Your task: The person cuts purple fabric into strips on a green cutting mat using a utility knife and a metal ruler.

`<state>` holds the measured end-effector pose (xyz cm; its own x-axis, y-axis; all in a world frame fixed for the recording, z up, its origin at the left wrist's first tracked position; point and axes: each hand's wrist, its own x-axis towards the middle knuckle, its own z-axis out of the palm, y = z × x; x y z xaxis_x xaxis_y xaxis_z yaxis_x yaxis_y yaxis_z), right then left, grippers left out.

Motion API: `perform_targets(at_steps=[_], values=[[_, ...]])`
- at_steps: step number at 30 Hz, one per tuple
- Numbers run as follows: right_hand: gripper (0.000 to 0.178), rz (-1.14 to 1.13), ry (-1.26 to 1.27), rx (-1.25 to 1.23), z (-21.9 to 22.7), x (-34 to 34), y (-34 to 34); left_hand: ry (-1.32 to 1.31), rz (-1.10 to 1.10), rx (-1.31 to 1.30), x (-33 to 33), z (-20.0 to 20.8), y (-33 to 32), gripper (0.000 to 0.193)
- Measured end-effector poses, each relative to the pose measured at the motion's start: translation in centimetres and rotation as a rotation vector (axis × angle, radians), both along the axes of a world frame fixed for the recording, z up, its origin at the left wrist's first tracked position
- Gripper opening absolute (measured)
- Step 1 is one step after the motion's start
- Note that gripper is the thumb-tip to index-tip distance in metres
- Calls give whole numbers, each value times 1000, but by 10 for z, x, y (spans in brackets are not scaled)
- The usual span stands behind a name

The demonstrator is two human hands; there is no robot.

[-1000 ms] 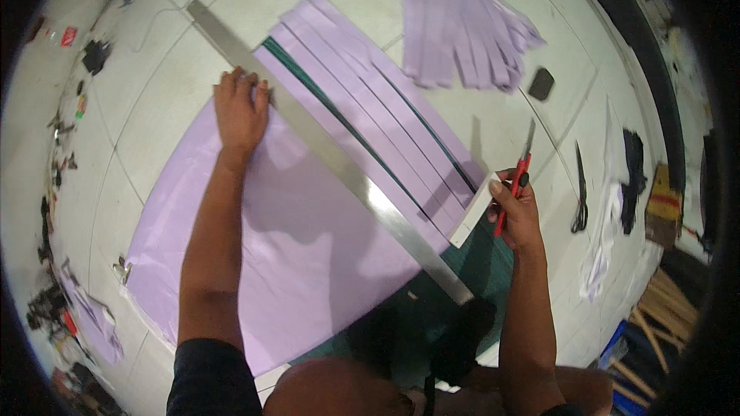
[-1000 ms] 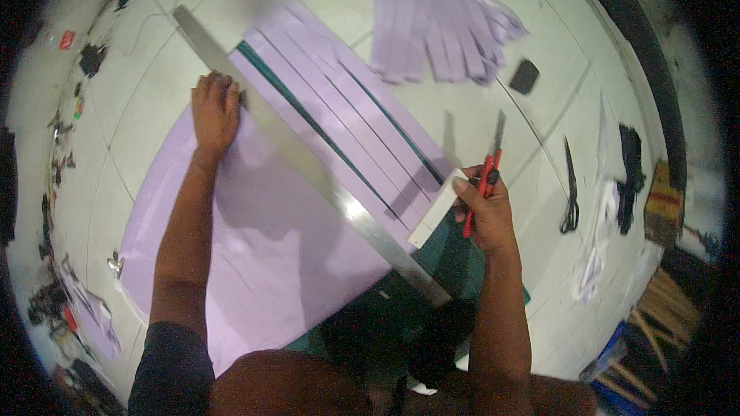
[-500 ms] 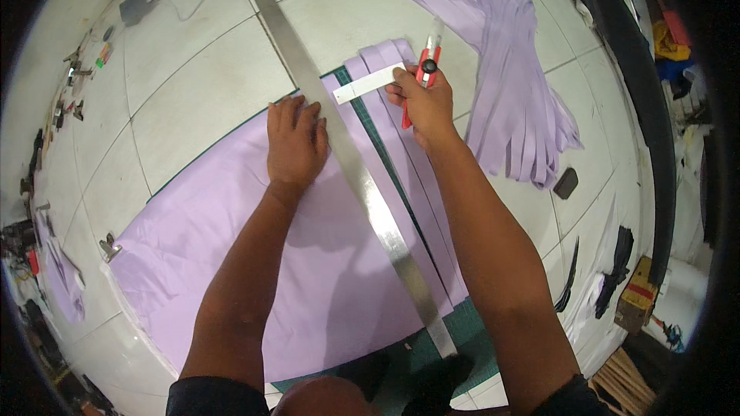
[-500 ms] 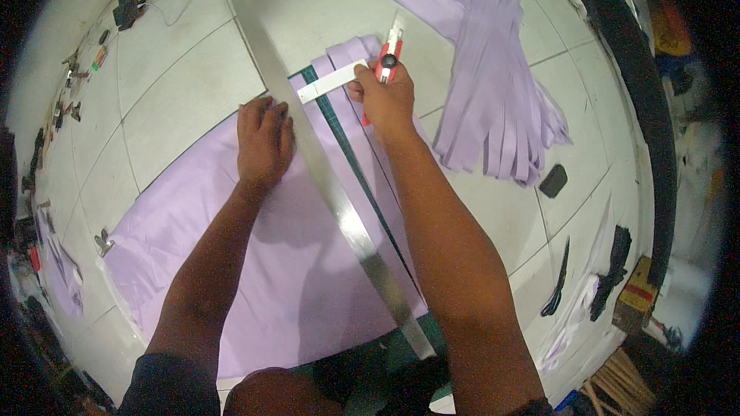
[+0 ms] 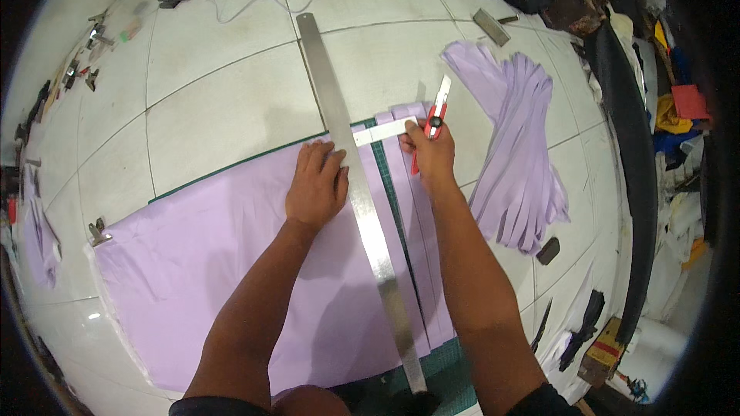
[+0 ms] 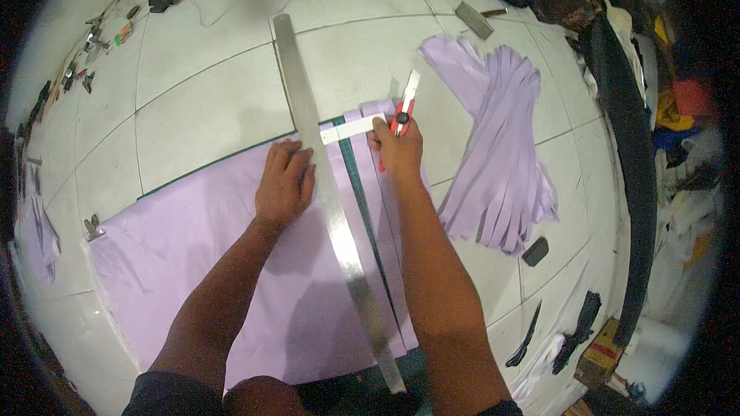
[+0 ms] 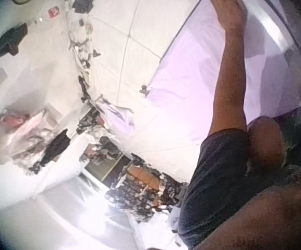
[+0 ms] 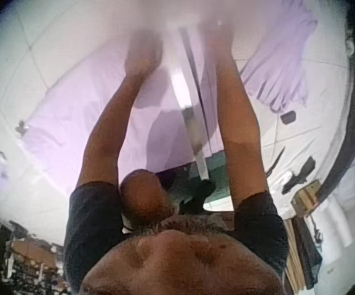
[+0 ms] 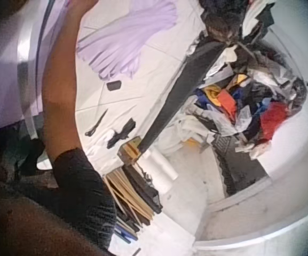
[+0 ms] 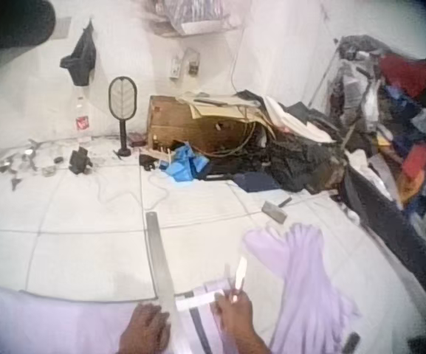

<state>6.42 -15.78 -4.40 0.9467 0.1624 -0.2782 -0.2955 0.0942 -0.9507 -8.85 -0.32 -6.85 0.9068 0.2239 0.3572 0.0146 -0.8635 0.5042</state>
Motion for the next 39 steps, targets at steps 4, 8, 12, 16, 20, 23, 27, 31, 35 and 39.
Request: perform_targets(at_steps=[4, 8, 12, 16, 20, 23, 27, 31, 35, 39], values=[[19, -14, -9, -30, -8, 4, -5, -31, -5, -10, 2, -1, -3, 30], [22, 55, 5, -35, -5, 8, -10, -44, -14, -35, 2, 0, -3, 30], [25, -4, 44, -86, -2, 5, -6, -58, -13, -49, 2, 2, -2, 30], [27, 75, 38, -98, -3, 8, -12, -51, -6, -72, 2, 2, -3, 29], [28, 79, 21, -79, -9, 11, -14, -46, -9, -61, 3, 3, -4, 29], [29, 55, 12, -84, -11, 8, -12, -42, -11, -50, 2, 2, -3, 30], [29, 20, 2, -59, -9, 5, -9, -27, -13, -33, 1, 2, -2, 30], [27, 43, -17, -61, -11, 6, -12, -35, -20, -23, 1, 0, -2, 30], [18, 6, -61, -27, -11, 3, -8, -37, -25, -2, 1, -1, -2, 30], [18, 3, -40, 20, -13, 5, -9, -25, -30, -14, 2, 0, -3, 28]])
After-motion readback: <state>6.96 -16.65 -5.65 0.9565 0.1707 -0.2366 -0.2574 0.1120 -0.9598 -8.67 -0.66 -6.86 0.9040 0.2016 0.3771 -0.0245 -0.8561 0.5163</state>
